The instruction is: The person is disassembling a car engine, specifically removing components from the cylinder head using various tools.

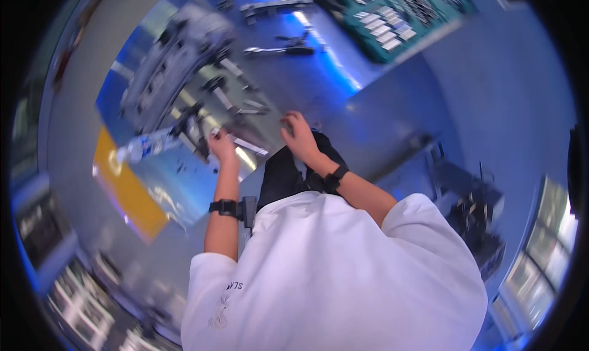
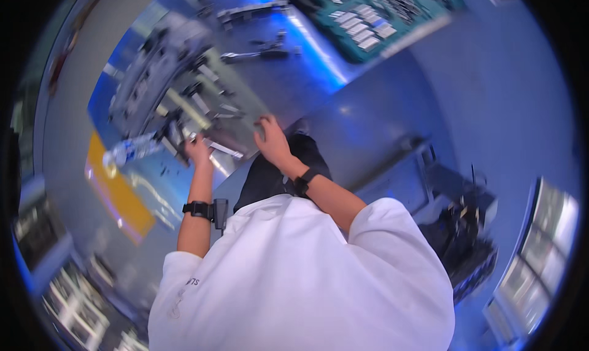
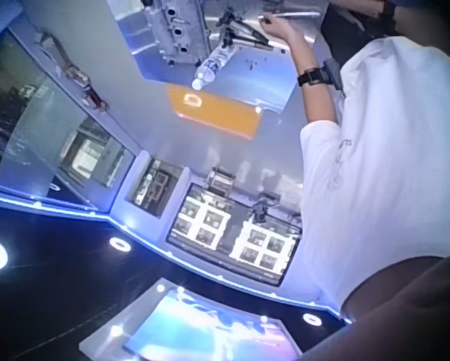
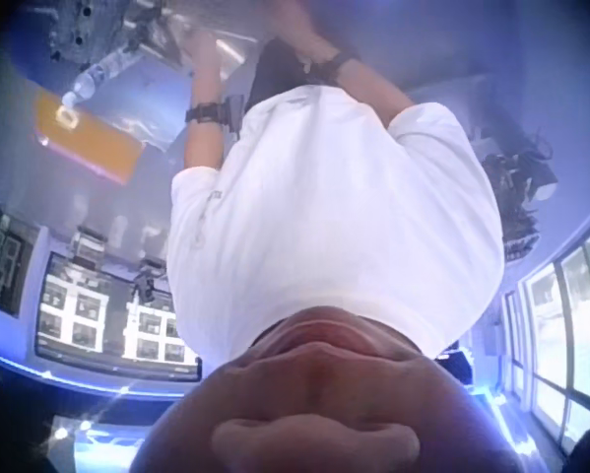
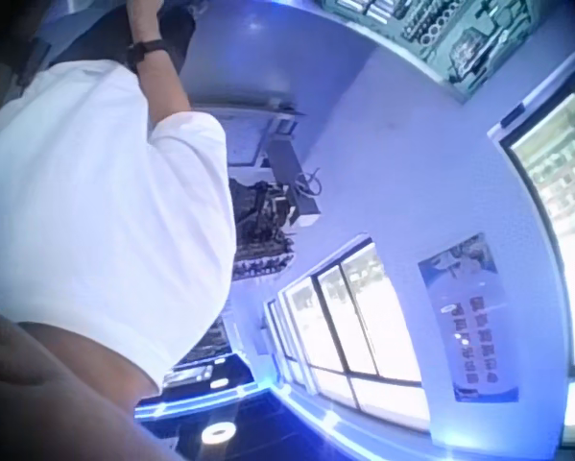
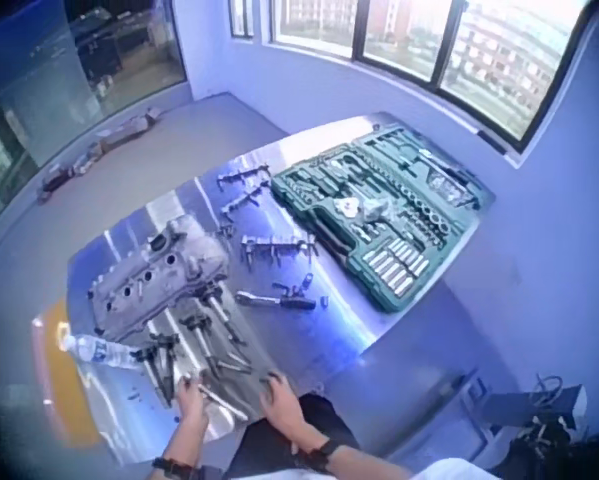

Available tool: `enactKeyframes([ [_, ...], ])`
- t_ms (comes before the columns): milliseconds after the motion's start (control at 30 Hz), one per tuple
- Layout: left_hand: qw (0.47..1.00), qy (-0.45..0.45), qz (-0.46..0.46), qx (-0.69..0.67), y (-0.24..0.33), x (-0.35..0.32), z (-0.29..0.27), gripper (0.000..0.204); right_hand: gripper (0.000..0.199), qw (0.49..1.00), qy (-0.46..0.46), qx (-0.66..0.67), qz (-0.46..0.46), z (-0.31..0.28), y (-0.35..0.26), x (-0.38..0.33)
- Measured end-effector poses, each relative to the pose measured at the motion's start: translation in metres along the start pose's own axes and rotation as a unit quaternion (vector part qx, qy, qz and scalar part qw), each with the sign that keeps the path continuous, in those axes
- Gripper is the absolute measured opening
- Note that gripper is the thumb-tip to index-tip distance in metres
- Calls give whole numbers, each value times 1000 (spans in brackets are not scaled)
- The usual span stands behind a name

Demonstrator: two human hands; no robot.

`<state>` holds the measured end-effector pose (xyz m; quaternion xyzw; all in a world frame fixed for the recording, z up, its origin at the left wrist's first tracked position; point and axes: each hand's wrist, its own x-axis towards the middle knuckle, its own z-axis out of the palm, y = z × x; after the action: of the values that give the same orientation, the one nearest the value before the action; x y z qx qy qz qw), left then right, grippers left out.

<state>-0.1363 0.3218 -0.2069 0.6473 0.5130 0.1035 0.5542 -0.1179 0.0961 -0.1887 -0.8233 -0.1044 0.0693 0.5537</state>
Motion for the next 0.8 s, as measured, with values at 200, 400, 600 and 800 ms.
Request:
enactKeyframes([
  [200, 872, 25, 302, 384, -52, 98, -15, 69, 22, 952, 198, -22, 232, -103, -6, -175],
  [400, 804, -13, 481, 349, -54, 136, 19, 67, 26, 727, 432, -11, 534, -88, 5, -420],
  [600, 755, -34, 525, 390, -40, 68, 105, 56, 28, 654, 426, 123, 613, -25, 52, -604],
  [800, 698, -258, 578, 335, -22, -218, 118, 45, 31, 643, 541, 94, 534, -107, 41, -757],
])
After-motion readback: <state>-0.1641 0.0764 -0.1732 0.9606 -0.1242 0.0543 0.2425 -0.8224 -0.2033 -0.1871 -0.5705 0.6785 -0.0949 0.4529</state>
